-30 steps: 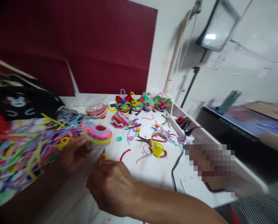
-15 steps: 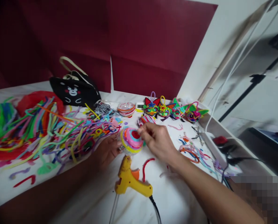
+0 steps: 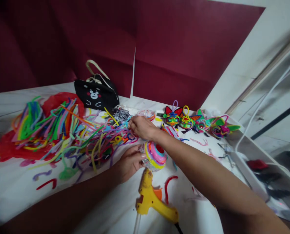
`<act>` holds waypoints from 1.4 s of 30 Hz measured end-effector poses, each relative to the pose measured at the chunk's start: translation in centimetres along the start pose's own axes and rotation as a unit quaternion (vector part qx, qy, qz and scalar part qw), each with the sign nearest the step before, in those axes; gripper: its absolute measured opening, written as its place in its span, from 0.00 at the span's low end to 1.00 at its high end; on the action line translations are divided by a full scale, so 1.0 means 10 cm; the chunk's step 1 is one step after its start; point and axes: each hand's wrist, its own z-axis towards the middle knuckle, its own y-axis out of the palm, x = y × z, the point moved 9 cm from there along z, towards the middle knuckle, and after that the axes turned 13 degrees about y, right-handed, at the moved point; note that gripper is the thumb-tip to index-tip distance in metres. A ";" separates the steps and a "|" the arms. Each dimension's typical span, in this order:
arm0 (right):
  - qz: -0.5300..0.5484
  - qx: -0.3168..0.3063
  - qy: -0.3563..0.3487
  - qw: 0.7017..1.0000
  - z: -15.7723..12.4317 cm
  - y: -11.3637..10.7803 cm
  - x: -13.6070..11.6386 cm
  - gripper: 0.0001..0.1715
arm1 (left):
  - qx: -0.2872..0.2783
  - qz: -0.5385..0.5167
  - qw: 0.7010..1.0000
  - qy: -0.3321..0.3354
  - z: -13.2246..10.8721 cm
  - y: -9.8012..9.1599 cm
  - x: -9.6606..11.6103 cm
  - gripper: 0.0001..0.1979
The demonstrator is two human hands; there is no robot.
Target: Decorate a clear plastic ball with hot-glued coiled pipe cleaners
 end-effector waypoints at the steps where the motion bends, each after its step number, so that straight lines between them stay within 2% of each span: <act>1: -0.014 0.001 -0.001 1.000 0.08 0.02 -0.05 0.14 | -0.006 -0.001 1.000 -0.001 0.00 0.00 -0.01 0.10; 4: -0.057 -0.003 -0.006 0.998 0.26 0.12 -0.22 0.16 | -0.014 -0.016 1.000 -0.002 -0.01 0.00 -0.02 0.12; 7: -0.103 -0.011 -0.014 0.995 0.40 0.27 -0.38 0.19 | 0.008 -0.029 1.000 -0.004 -0.01 -0.03 -0.04 0.14; 11: -0.159 -0.036 -0.053 0.985 0.58 0.52 -0.61 0.11 | 0.043 -0.046 0.998 0.002 -0.02 -0.06 -0.03 0.15; 16: -0.237 -0.067 -0.107 0.963 0.84 0.86 -0.81 0.23 | 0.044 -0.054 0.997 0.018 0.01 -0.07 -0.01 0.14; 19: -0.283 -0.104 -0.136 0.944 0.90 1.08 -0.91 0.24 | 0.058 -0.051 0.997 0.025 0.02 -0.11 -0.01 0.14; 23: -0.328 -0.131 -0.146 0.924 0.88 1.24 -0.99 0.19 | 0.068 -0.053 0.996 0.032 0.02 -0.13 -0.02 0.14; 27: -0.338 -0.108 -0.145 0.924 0.88 1.13 -1.04 0.15 | 0.073 -0.054 0.995 0.029 0.03 -0.14 -0.03 0.14; 33: -0.322 -0.018 -0.109 0.940 0.96 0.58 -0.98 0.21 | 0.072 -0.049 0.996 0.017 0.01 -0.11 0.01 0.15; 36: -0.324 0.001 -0.070 0.943 0.99 0.43 -0.89 0.19 | 0.076 -0.053 0.996 0.012 0.00 -0.11 0.01 0.15; 39: -0.328 0.004 -0.059 0.943 0.92 0.45 -0.91 0.17 | 0.078 -0.052 0.996 0.014 0.01 -0.13 -0.02 0.16; 42: -0.313 -0.020 -0.124 0.941 0.73 0.68 -1.14 0.17 | 0.080 -0.052 0.995 0.019 0.02 -0.15 -0.06 0.17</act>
